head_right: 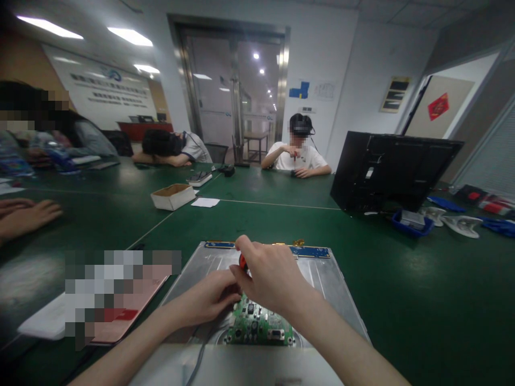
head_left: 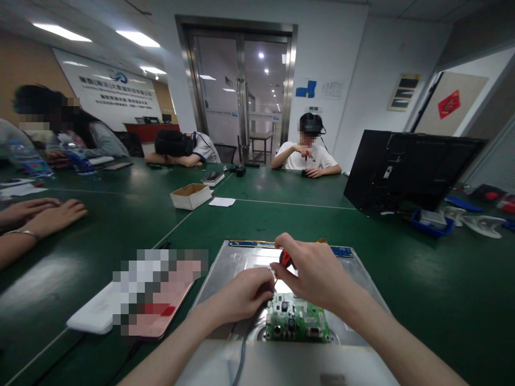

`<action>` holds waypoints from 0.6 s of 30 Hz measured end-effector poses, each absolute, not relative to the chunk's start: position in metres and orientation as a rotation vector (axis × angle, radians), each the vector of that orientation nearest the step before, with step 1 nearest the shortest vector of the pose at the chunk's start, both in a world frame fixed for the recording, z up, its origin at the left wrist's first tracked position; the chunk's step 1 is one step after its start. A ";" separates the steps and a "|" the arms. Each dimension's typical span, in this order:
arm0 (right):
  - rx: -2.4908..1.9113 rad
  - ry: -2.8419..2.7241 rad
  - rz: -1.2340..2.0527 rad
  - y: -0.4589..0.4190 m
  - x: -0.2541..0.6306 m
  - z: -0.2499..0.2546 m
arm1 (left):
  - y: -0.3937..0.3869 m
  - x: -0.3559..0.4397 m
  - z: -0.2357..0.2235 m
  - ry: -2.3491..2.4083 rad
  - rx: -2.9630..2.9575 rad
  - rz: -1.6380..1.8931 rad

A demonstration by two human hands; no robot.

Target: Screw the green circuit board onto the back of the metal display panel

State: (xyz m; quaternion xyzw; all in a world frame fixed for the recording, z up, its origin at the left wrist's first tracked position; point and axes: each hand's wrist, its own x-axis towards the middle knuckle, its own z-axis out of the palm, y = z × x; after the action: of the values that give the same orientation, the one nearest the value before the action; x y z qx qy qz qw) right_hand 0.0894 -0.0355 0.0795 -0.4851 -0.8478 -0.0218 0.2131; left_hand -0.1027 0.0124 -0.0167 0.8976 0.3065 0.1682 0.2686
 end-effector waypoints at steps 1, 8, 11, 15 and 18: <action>-1.342 -2.346 -0.059 -0.036 0.089 0.079 | 0.013 -0.103 -0.017 0.822 2.413 0.454; -1.321 -2.305 -0.093 -0.037 0.089 0.080 | 0.014 -0.103 -0.019 0.813 2.406 0.482; -1.315 -2.285 -0.096 -0.037 0.089 0.081 | 0.015 -0.103 -0.017 0.824 2.390 0.484; -1.302 -2.260 -0.099 -0.037 0.089 0.081 | 0.016 -0.104 -0.015 0.836 2.368 0.512; -1.314 -2.263 -0.110 -0.037 0.089 0.080 | 0.016 -0.104 -0.017 0.845 2.368 0.492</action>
State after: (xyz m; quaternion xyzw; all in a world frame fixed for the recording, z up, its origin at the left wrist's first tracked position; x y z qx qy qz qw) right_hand 0.0890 -0.0370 0.0805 -0.4847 -0.8346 -0.0407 0.2583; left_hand -0.1044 0.0158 -0.0168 0.8858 0.3159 0.1841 0.2858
